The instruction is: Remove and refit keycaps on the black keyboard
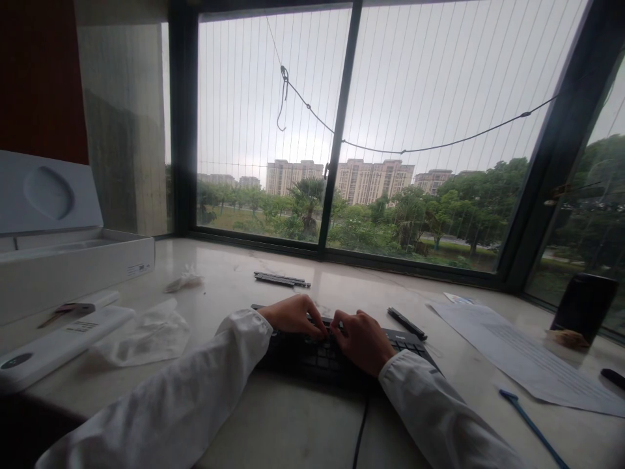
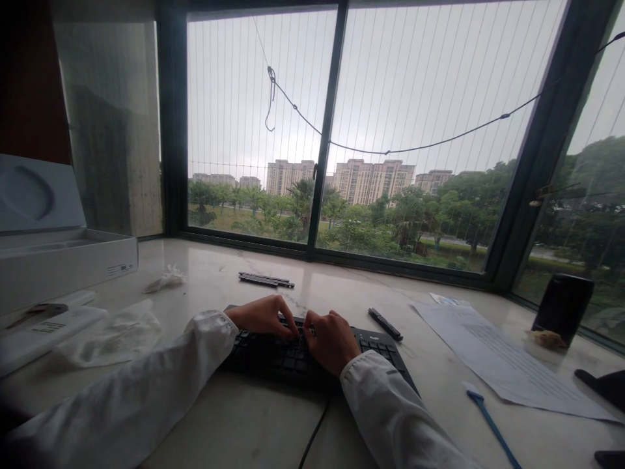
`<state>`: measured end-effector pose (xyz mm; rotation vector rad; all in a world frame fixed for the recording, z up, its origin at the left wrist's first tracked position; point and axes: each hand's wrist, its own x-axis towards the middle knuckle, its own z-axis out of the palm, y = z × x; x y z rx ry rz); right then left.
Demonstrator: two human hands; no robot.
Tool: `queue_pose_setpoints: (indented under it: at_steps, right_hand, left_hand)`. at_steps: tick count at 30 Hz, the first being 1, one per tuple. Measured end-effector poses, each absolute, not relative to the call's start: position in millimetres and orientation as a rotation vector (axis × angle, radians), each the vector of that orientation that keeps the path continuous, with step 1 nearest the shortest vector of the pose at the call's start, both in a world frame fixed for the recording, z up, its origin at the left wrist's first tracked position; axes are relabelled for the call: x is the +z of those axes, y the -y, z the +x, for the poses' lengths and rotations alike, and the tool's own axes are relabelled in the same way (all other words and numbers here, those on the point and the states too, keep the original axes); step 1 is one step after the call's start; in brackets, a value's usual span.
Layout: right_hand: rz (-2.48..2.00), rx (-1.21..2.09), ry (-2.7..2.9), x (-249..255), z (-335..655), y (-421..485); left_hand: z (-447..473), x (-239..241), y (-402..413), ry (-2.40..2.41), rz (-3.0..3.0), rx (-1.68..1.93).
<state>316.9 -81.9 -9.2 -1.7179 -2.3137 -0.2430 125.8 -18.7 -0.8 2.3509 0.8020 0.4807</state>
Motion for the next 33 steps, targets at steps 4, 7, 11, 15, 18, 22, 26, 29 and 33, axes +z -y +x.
queue_pose_setpoints:
  at_steps: [4,7,11,15,18,22,26,29,33]
  right_hand:
    - [-1.695,-0.261,2.321,-9.8,317.2,81.6]
    - [-1.673,-0.279,2.314,-10.6,317.7,81.1]
    - [-1.671,-0.270,2.310,-9.9,317.5,81.7]
    - [-1.694,-0.247,2.314,-8.4,317.1,82.6]
    - [-1.684,-0.258,2.319,-8.3,317.1,82.5]
    - [-1.668,-0.272,2.318,-8.6,317.0,82.4]
    - [-1.684,-0.256,2.319,-9.1,317.3,82.1]
    - [-1.682,-0.258,2.318,-10.2,318.1,81.4]
    - [-1.665,-0.264,2.315,-11.5,318.6,80.5]
  left_hand:
    - [124.5,-0.6,17.6,-0.797,2.335,0.471]
    - [124.9,-1.3,17.7,-0.807,2.346,0.484]
    - [126.0,-1.9,18.2,-0.815,2.375,0.509]
    - [126.9,-2.9,17.9,-0.817,2.376,0.520]
    - [127.6,-4.2,17.4,-0.792,2.367,0.543]
    - [127.5,-4.5,17.3,-0.780,2.358,0.541]
    - [126.7,-3.0,17.5,-0.795,2.356,0.519]
    - [126.1,-2.1,17.1,-0.796,2.360,0.519]
    - [125.3,-2.1,14.8,-0.788,2.352,0.503]
